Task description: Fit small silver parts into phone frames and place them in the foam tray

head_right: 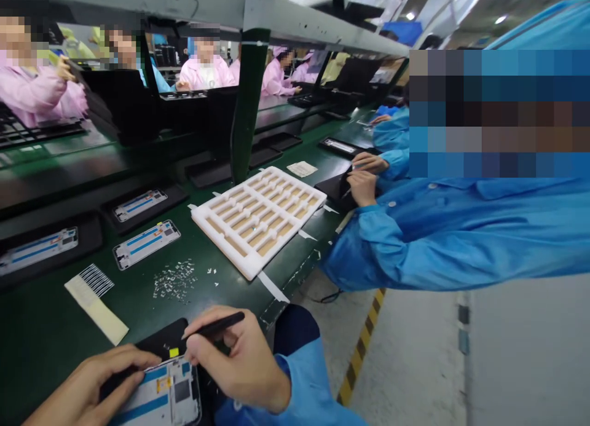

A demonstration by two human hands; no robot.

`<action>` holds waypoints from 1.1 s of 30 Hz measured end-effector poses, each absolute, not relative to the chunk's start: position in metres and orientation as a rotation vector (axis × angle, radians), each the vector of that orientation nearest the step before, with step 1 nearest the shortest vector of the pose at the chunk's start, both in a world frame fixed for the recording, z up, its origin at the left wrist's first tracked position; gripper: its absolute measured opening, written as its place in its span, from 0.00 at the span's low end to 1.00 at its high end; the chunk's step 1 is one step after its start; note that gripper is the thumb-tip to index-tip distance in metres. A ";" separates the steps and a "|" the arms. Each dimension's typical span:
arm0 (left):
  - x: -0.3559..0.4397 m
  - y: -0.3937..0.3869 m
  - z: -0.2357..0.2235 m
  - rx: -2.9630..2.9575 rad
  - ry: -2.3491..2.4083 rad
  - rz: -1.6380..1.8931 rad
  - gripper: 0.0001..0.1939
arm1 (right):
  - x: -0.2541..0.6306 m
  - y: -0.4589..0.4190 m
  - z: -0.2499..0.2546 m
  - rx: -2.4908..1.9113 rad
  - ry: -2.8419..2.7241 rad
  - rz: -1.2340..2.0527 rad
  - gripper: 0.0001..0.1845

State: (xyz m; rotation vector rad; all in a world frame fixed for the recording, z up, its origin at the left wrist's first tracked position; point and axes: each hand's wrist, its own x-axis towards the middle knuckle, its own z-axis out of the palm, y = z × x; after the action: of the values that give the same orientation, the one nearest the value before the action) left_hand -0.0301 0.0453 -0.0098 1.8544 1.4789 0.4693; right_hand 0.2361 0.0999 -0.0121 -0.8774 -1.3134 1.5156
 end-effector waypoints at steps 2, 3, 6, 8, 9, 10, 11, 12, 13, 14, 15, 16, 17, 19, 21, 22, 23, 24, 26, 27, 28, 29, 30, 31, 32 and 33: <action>-0.026 0.051 -0.003 1.794 1.467 0.416 0.17 | 0.231 0.091 -0.006 -0.878 -1.437 1.518 0.06; -0.024 0.052 -0.001 1.773 1.472 0.406 0.18 | 0.227 0.088 -0.005 -0.891 -1.498 1.489 0.06; -0.018 0.050 0.002 1.736 1.481 0.367 0.18 | 0.218 0.085 -0.009 -0.934 -1.629 1.396 0.08; -0.016 0.048 0.003 1.727 1.487 0.358 0.18 | 0.214 0.085 -0.014 -0.966 -1.659 1.375 0.08; -0.016 0.047 0.003 1.725 1.485 0.359 0.18 | 0.213 0.085 -0.016 -0.980 -1.659 1.373 0.08; -0.016 0.047 0.003 1.726 1.487 0.364 0.18 | 0.213 0.085 -0.017 -0.993 -1.655 1.375 0.08; -0.016 0.047 0.003 1.728 1.494 0.378 0.18 | 0.212 0.085 -0.019 -1.003 -1.653 1.379 0.08; -0.016 0.047 0.003 1.734 1.496 0.393 0.18 | 0.212 0.085 -0.019 -1.008 -1.656 1.382 0.08; -0.016 0.047 0.002 1.739 1.496 0.401 0.18 | 0.212 0.085 -0.020 -1.014 -1.659 1.385 0.08; -0.016 0.047 0.001 1.740 1.498 0.404 0.18 | 0.212 0.085 -0.021 -1.022 -1.660 1.386 0.08; -0.016 0.047 0.001 1.742 1.496 0.401 0.18 | 0.213 0.085 -0.021 -1.030 -1.660 1.389 0.07; -0.016 0.046 -0.001 1.740 1.496 0.394 0.18 | 0.213 0.084 -0.022 -1.036 -1.656 1.390 0.07; -0.016 0.046 -0.002 1.737 1.497 0.386 0.18 | 0.213 0.084 -0.023 -1.040 -1.651 1.387 0.08; -0.015 0.044 -0.006 1.722 1.502 0.379 0.18 | 0.213 0.083 -0.025 -1.058 -1.651 1.375 0.08; -0.014 0.043 -0.010 1.705 1.516 0.404 0.18 | 0.213 0.082 -0.026 -1.082 -1.659 1.367 0.08; -0.013 0.042 -0.012 1.699 1.525 0.421 0.17 | 0.213 0.082 -0.026 -1.095 -1.661 1.367 0.08; -0.012 0.041 -0.014 1.699 1.533 0.441 0.17 | 0.213 0.082 -0.026 -1.102 -1.662 1.370 0.08; -0.011 0.041 -0.016 1.704 1.544 0.459 0.17 | 0.213 0.082 -0.026 -1.103 -1.660 1.371 0.08; -0.010 0.040 -0.019 1.722 1.561 0.477 0.16 | 0.213 0.082 -0.025 -1.088 -1.656 1.368 0.08; -0.010 0.040 -0.020 1.731 1.569 0.479 0.15 | 0.213 0.083 -0.024 -1.081 -1.655 1.366 0.08; -0.010 0.039 -0.021 1.739 1.577 0.480 0.15 | 0.213 0.083 -0.024 -1.076 -1.653 1.364 0.08; -0.011 0.039 -0.022 1.744 1.582 0.471 0.14 | 0.213 0.083 -0.024 -1.073 -1.652 1.362 0.08; -0.011 0.039 -0.023 1.748 1.590 0.466 0.14 | 0.214 0.083 -0.024 -1.072 -1.652 1.358 0.08; -0.012 0.040 -0.023 1.749 1.597 0.462 0.14 | 0.214 0.083 -0.023 -1.070 -1.652 1.355 0.08; -0.013 0.040 -0.023 1.748 1.602 0.460 0.14 | 0.214 0.084 -0.023 -1.069 -1.647 1.354 0.08; -0.013 0.040 -0.023 1.747 1.600 0.458 0.14 | 0.214 0.084 -0.023 -1.065 -1.642 1.354 0.08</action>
State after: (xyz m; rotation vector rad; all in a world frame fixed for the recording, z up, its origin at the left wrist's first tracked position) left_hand -0.0126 0.0398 -0.0230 1.7472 1.6002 0.4580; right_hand 0.2141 0.0838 -0.0235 -1.0646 -1.6423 1.3541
